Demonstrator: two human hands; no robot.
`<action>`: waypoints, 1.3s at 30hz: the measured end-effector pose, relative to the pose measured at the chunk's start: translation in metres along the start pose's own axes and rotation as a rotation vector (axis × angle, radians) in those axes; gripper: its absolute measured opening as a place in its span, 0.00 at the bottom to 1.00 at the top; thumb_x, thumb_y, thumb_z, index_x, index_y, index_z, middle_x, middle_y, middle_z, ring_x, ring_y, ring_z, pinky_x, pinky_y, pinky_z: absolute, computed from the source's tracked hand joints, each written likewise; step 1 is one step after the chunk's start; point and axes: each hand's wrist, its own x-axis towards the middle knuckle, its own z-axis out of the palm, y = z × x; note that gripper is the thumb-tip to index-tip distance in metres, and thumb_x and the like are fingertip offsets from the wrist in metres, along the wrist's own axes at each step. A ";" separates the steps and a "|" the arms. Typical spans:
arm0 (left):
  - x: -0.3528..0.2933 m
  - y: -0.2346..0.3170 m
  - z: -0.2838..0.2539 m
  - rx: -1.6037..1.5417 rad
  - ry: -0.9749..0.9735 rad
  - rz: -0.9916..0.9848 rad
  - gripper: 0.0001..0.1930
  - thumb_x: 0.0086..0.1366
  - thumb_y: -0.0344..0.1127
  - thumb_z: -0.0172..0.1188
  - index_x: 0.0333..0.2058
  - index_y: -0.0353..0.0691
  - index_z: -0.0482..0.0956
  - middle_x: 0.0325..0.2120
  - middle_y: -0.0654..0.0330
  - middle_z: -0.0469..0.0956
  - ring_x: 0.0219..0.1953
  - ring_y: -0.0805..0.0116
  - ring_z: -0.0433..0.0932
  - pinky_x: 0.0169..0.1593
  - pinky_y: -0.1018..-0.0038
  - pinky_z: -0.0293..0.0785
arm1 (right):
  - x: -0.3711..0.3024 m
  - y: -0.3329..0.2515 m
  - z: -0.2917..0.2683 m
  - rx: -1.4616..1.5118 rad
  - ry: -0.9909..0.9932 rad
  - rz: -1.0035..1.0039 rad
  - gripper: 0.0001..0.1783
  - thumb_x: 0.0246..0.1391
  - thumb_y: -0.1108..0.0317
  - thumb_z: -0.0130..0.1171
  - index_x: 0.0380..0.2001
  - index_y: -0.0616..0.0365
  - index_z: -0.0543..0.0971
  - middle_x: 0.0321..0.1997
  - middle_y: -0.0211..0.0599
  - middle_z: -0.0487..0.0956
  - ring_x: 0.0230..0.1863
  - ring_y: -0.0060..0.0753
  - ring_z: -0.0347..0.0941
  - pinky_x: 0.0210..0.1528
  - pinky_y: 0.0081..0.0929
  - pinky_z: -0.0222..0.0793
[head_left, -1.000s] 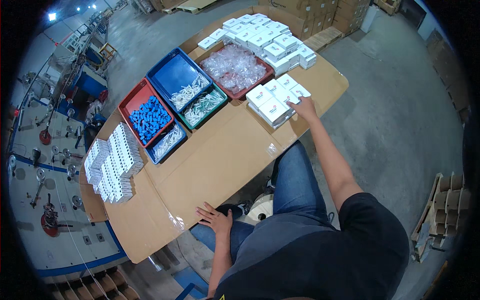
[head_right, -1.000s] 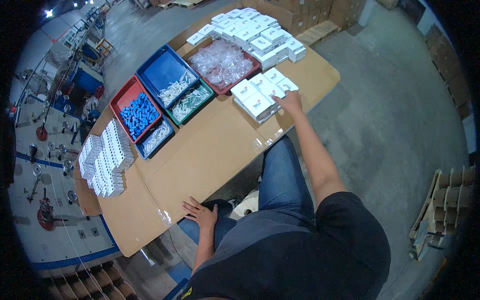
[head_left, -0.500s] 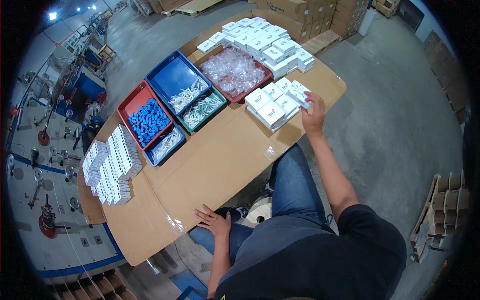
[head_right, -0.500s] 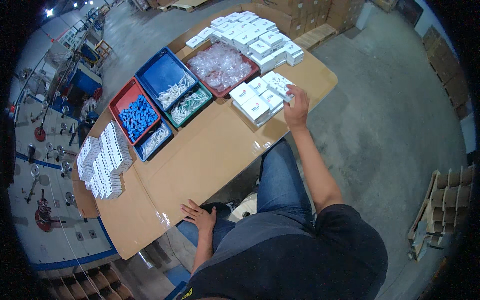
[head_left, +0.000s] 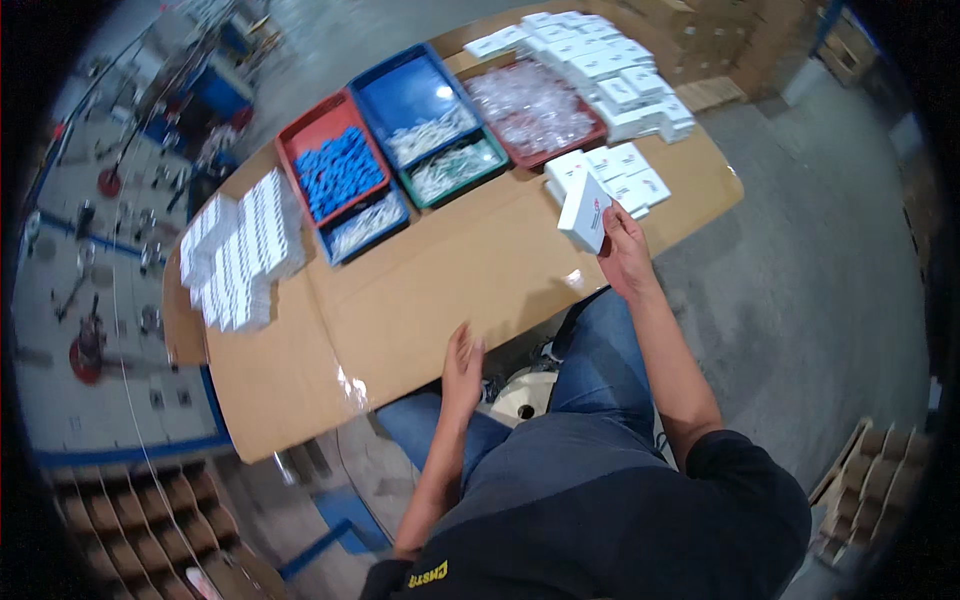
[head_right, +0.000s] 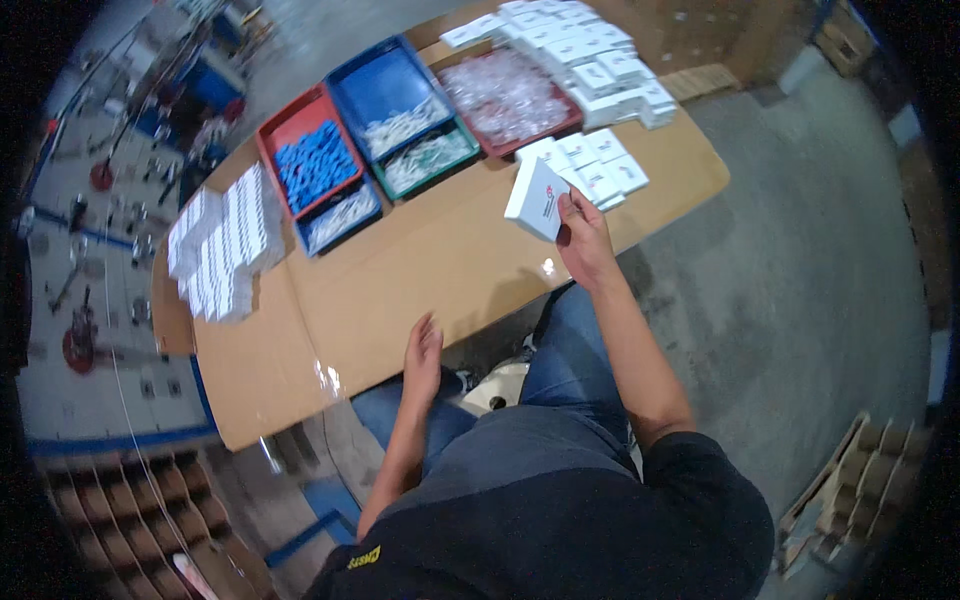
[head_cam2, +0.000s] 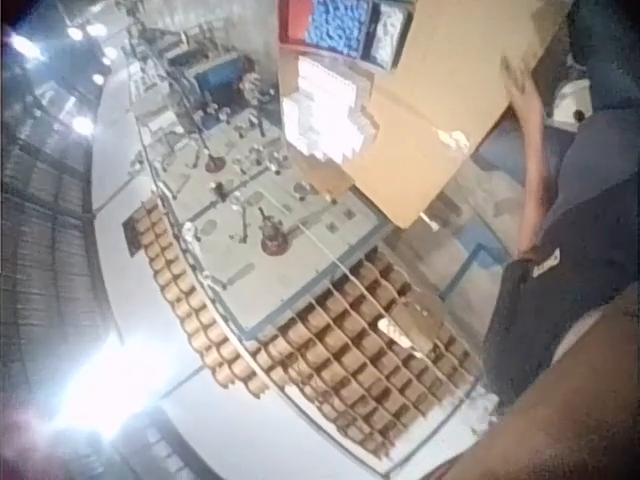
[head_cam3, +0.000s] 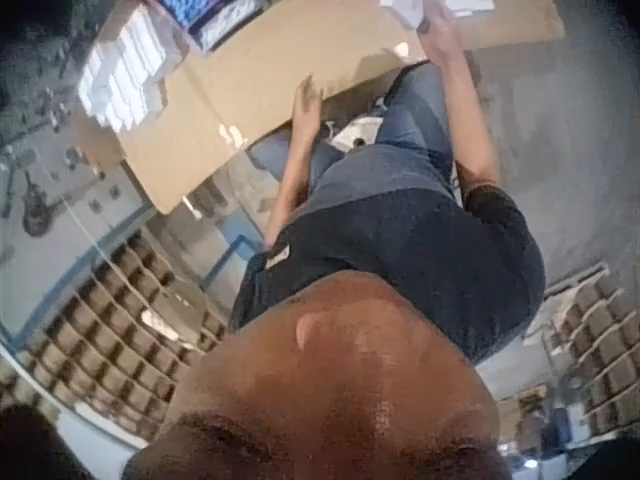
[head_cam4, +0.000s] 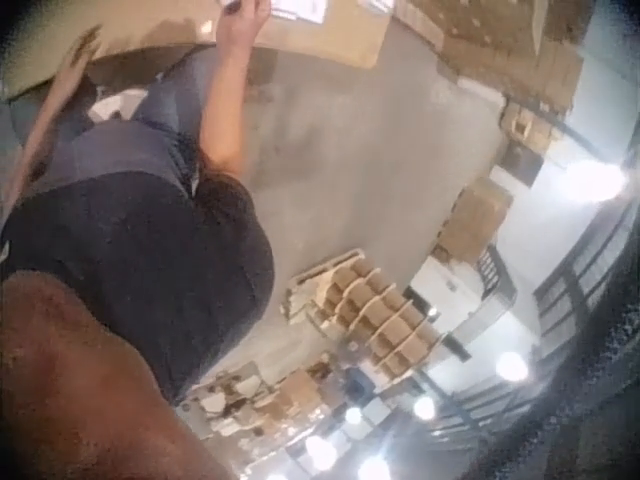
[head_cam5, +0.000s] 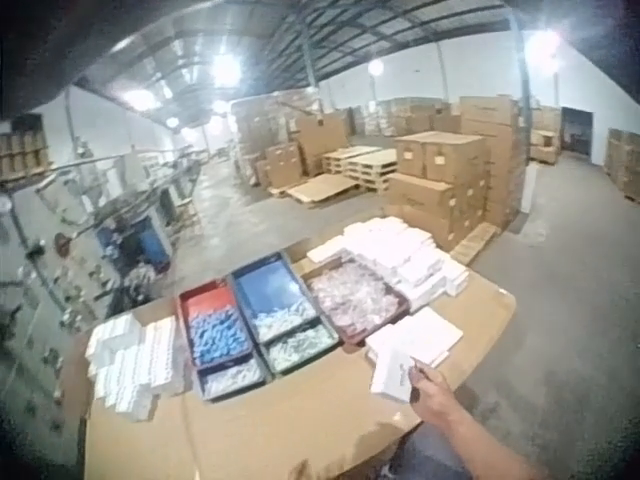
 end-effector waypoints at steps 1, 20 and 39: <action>0.007 0.020 0.005 -0.155 -0.098 -0.016 0.35 0.76 0.59 0.48 0.71 0.40 0.58 0.67 0.47 0.63 0.68 0.52 0.64 0.66 0.60 0.66 | -0.006 0.009 0.010 -0.007 -0.047 0.055 0.21 0.70 0.63 0.56 0.61 0.61 0.74 0.54 0.31 0.80 0.54 0.26 0.76 0.59 0.29 0.71; -0.001 0.120 0.012 -1.088 -0.217 -0.361 0.28 0.76 0.62 0.43 0.59 0.45 0.70 0.47 0.61 0.77 0.48 0.63 0.80 0.50 0.65 0.79 | -0.068 0.062 0.100 -1.005 -0.859 -0.359 0.43 0.51 0.59 0.70 0.68 0.62 0.67 0.68 0.52 0.68 0.67 0.54 0.67 0.67 0.41 0.65; -0.014 0.134 0.022 -0.955 0.032 -0.265 0.29 0.76 0.61 0.46 0.63 0.45 0.67 0.50 0.63 0.74 0.52 0.71 0.75 0.56 0.71 0.72 | -0.069 0.085 0.109 -0.941 -0.865 -0.605 0.42 0.71 0.44 0.44 0.67 0.76 0.62 0.69 0.67 0.65 0.68 0.64 0.65 0.68 0.46 0.62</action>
